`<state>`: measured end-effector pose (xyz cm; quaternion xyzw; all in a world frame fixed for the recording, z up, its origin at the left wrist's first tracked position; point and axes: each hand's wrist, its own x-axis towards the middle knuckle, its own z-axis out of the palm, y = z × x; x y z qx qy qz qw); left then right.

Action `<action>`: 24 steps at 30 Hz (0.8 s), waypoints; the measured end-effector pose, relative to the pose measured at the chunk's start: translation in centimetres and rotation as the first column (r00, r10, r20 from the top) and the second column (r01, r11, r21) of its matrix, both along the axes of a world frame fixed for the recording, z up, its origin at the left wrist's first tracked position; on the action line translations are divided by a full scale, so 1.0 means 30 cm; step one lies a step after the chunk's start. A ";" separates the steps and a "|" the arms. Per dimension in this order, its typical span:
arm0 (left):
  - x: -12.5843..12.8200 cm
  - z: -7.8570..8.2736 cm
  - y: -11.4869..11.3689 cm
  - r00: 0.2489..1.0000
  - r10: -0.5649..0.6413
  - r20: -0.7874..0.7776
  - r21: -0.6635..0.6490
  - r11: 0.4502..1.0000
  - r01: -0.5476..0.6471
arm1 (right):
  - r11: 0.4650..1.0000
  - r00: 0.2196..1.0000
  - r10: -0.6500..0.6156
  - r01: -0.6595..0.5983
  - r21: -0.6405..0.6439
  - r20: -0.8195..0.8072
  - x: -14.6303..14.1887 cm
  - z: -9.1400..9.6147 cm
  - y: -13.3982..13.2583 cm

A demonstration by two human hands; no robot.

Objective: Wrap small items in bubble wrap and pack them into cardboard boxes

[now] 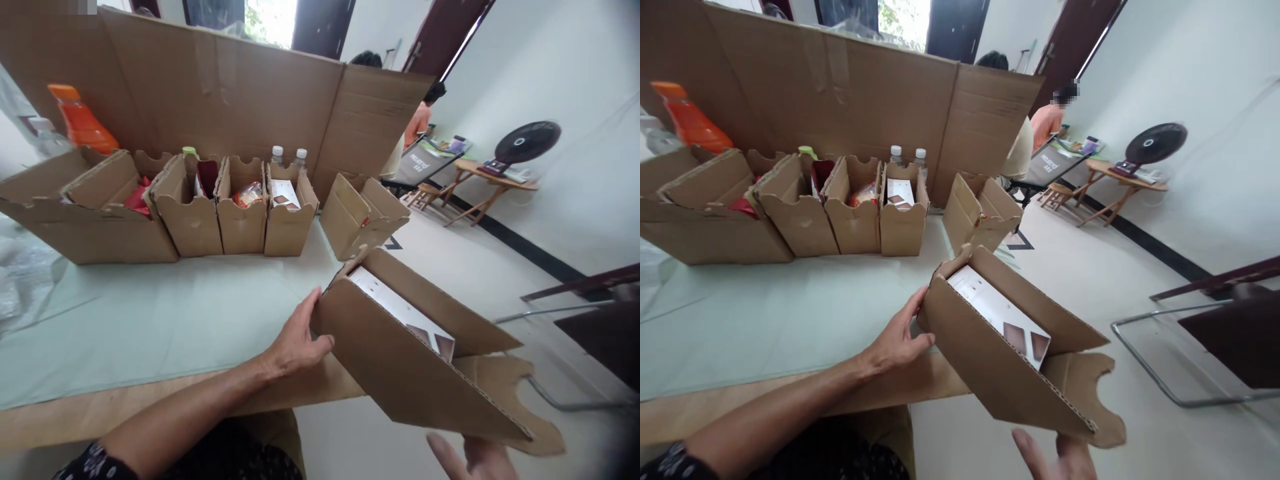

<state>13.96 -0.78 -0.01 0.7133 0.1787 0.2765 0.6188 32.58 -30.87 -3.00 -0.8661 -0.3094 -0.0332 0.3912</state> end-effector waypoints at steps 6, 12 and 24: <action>-0.130 -0.003 0.041 0.974 0.215 0.065 -0.080 0.974 -0.210 | 0.982 0.989 0.148 -0.147 0.116 -0.004 -0.083 0.137 0.395; -0.342 0.018 0.256 0.809 0.586 0.038 0.009 0.810 -0.587 | 0.882 0.890 0.453 -0.441 0.164 -0.044 -0.151 0.164 0.872; -0.682 -0.067 0.330 0.685 0.710 -0.160 0.426 0.676 -0.601 | 0.834 0.838 0.546 -0.545 -0.089 -0.009 -0.156 -0.102 0.934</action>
